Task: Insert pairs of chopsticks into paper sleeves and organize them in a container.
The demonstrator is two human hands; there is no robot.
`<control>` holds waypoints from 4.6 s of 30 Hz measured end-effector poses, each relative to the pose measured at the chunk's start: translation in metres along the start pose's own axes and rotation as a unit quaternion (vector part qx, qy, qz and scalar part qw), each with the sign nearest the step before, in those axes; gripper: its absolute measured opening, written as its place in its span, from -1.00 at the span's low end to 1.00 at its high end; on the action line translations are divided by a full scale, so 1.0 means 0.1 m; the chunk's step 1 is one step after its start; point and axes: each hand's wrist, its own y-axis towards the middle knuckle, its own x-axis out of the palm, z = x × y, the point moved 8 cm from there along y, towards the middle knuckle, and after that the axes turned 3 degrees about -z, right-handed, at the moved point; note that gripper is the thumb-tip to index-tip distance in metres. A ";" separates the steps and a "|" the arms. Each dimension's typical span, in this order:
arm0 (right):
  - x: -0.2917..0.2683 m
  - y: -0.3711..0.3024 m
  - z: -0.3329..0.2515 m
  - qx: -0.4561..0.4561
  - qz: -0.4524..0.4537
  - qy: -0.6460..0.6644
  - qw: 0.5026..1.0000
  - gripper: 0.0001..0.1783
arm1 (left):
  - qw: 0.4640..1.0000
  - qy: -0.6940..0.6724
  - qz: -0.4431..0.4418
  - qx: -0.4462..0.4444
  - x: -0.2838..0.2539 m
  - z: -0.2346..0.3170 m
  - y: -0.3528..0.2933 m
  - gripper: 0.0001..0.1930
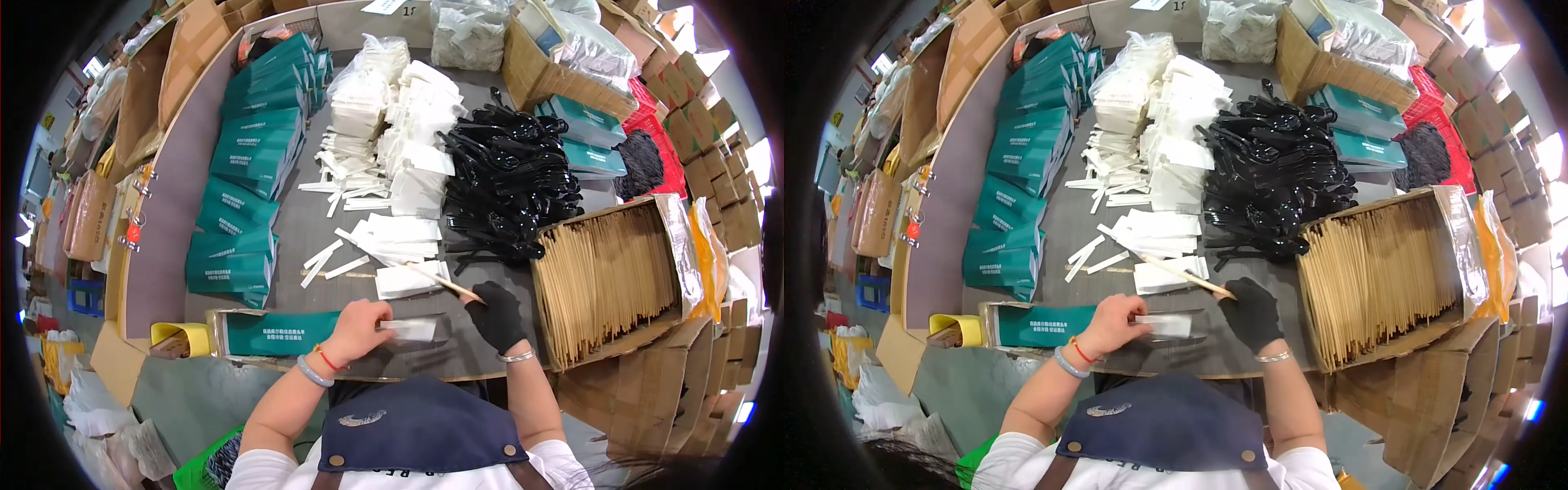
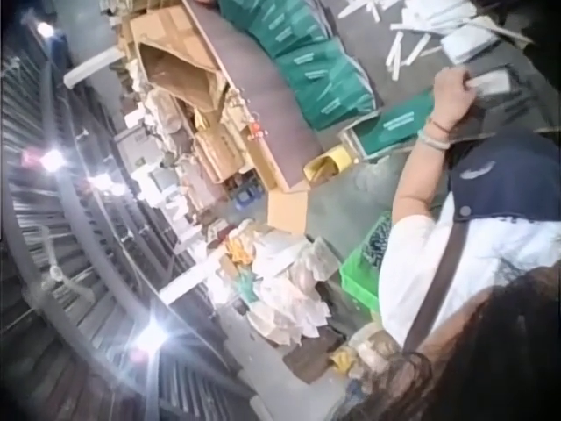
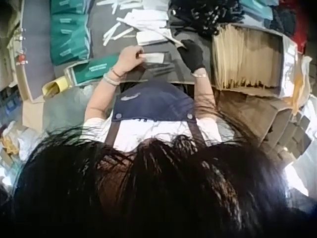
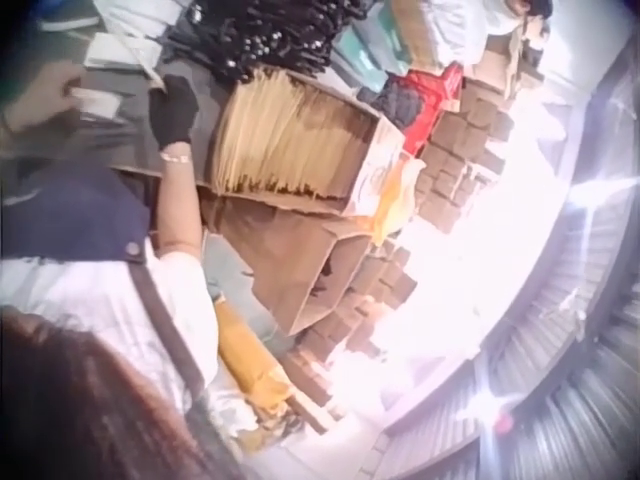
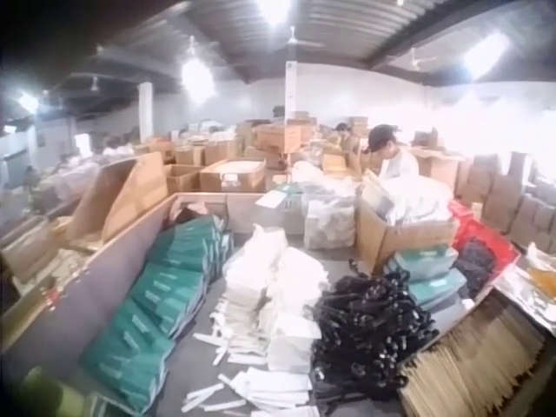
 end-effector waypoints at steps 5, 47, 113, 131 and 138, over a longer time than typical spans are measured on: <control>0.66 -0.01 -0.32 -0.069 -0.186 0.020 0.980 -0.75 | 0.968 0.105 0.211 0.089 -0.23 0.15 -0.48 -0.66; 0.89 -0.25 -0.66 -0.162 -0.189 -0.184 0.951 -0.29 | 0.938 0.303 -0.097 0.136 0.17 0.26 -0.19 -0.50; -0.73 0.31 0.55 -0.058 0.258 -0.041 0.963 -0.74 | 0.981 0.047 0.177 0.069 -0.37 0.11 0.32 -0.80; -0.23 0.43 0.52 0.165 -0.185 0.028 0.968 -0.76 | 0.963 0.163 0.180 0.120 -0.10 0.07 -0.36 -0.91; -0.08 0.20 0.47 0.015 0.002 -0.115 0.993 -0.71 | 0.945 0.197 0.213 0.150 -0.08 0.23 -0.39 -0.96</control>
